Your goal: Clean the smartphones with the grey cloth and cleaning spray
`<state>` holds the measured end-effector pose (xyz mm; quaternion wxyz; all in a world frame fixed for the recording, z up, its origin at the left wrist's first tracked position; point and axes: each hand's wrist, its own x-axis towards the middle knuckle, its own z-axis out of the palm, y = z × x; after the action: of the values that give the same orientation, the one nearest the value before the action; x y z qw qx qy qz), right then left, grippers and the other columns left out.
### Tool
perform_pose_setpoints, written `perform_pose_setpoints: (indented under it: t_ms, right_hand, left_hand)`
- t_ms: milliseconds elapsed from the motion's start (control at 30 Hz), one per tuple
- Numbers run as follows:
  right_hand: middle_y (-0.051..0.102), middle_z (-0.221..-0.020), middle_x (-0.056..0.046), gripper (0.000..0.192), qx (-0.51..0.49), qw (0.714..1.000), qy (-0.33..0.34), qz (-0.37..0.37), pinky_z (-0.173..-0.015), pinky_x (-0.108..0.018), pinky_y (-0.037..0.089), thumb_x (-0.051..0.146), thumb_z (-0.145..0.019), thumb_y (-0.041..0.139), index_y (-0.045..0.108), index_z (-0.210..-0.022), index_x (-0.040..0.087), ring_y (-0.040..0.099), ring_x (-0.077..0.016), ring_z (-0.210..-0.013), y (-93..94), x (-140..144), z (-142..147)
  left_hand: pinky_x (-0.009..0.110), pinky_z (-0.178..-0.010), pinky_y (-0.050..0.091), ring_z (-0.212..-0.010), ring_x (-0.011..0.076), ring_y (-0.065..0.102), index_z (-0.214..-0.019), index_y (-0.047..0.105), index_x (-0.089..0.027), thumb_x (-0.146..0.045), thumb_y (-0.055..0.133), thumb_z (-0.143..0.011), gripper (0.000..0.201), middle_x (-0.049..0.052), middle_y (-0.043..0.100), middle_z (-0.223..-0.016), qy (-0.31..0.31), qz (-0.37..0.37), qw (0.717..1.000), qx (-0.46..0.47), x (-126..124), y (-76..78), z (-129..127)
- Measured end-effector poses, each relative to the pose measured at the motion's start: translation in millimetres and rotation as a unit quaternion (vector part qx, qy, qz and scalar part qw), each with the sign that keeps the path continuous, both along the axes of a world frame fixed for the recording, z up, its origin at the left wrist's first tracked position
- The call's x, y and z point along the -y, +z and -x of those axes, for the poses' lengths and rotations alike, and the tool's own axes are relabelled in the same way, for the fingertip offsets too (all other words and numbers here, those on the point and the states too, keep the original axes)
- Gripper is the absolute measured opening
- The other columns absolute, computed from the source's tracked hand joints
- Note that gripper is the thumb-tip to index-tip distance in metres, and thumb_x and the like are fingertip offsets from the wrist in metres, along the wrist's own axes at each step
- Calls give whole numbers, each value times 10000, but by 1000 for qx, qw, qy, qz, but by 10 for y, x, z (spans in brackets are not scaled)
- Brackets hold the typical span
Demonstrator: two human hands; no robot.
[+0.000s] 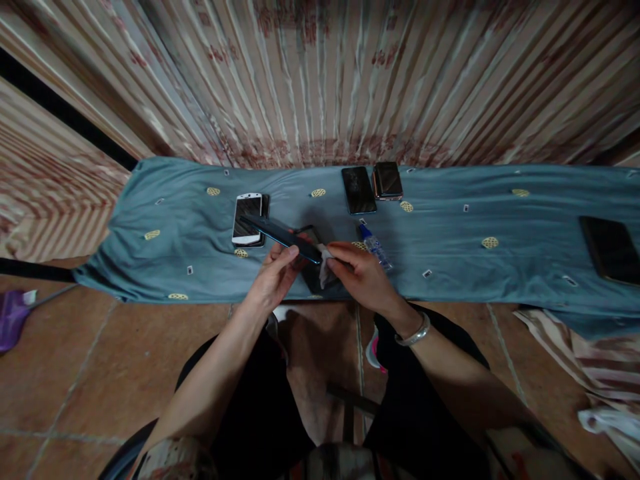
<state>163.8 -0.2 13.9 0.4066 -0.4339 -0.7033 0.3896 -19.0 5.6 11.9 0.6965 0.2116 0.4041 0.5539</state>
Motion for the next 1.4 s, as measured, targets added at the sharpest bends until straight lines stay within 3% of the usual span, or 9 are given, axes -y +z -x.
perform_pose_setpoints:
  t_ms: [333, 733, 1067, 1400]
  right_hand:
    - [691, -1127, -57, 260, 5, 997, 15, -73, -950, -356, 512, 317, -959, 502, 700, -1114, 251, 644, -200, -1067, -10, 112, 29]
    - [715, -1110, -46, 244, -47, 998, 46, -22, -903, -326, 537, 348, -946, 545, 729, -1074, 250, 677, -184, -1015, -8, 44, 0]
    - [691, -1178, -62, 286, -29, 996, 17, -83, -968, -337, 518, 286, -963, 500, 703, -1159, 241, 649, -179, -1096, -16, 40, 63]
    - [681, -1222, -56, 315, 22, 984, -47, -169, -1024, -351, 511, 265, -971, 471, 675, -1211, 251, 627, -183, -1161, -22, -16, 62]
  left_hand:
    - [233, -671, 506, -794, 127, 664, -889, 657, -169, -280, 906, -538, 444, 2, 731, -898, 11, 27, 1000, 5, 28, -51, -62]
    - [261, -720, 541, -803, 135, 647, -912, 662, -187, -318, 906, -534, 468, -10, 702, -883, -26, 4, 999, -32, 60, -28, -92]
    - [302, -823, 560, -894, 161, 656, -969, 685, -188, -377, 894, -556, 499, 10, 702, -964, -82, -6, 996, -19, 119, -121, -160]
    - [404, -858, 561, -1125, 300, 621, -1163, 646, -186, -381, 894, -553, 687, 99, 686, -1146, -152, 5, 988, -39, 246, -141, -302]
